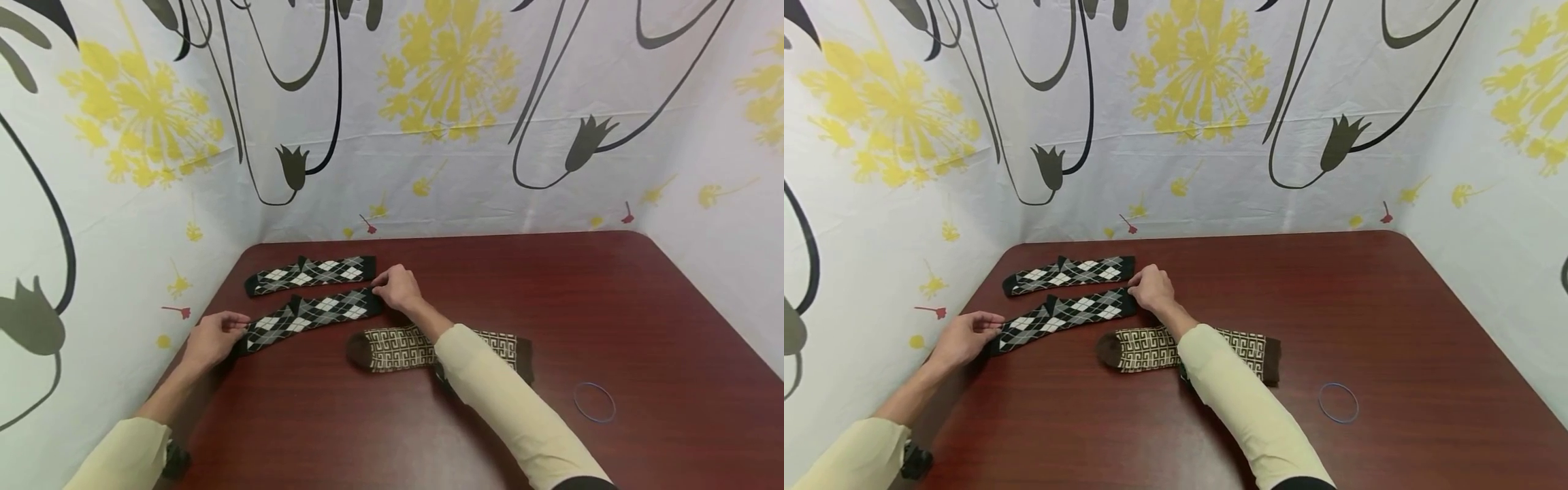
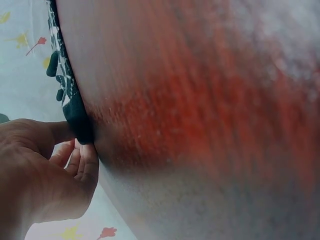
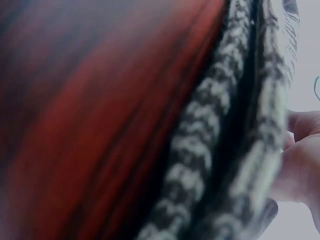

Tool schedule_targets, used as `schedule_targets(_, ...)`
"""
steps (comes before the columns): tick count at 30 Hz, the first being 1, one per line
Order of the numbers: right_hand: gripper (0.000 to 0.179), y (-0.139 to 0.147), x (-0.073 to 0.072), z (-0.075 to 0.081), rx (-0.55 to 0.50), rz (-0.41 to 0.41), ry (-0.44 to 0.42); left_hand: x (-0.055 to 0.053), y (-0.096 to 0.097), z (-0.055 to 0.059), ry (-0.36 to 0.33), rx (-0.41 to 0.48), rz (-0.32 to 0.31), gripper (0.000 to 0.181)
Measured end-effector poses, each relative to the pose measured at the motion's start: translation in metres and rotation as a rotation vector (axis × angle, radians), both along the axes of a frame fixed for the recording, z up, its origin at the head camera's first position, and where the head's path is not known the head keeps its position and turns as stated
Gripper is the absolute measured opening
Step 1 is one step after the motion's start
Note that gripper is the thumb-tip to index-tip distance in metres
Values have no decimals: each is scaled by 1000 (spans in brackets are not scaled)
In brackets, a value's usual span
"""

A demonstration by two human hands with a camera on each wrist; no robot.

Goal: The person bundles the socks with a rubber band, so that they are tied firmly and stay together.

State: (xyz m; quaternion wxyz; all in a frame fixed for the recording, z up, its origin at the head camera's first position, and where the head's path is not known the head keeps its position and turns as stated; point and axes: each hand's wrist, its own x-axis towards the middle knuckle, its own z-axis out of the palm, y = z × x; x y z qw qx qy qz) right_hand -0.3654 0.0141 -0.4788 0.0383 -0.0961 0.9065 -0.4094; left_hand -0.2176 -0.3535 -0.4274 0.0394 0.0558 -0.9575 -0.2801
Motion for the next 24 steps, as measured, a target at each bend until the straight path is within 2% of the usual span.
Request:
schedule_targets(3, 8, -1, -10, -13, 42, -17, 13, 0, 0, -1, 2, 3, -3, 18)
schedule_targets(6, 4, -2, -15, -19, 62, -22, 33, 1, 1, -2, 12, -2, -3, 18)
schedule_targets(10, 7, -2, -18, -19, 42, -25, 47, 1, 0, 1, 20, -9, -9, 17)
schedule_targets(17, 8, 4, -21, -16, 18, -16, 60, -3, -5, 8, -52, -20, -54, 19)
schedule_targets(24, 7, 13, -31, -19, -24, 15, 74, -3, -4, 10, -62, -19, -71, 21)
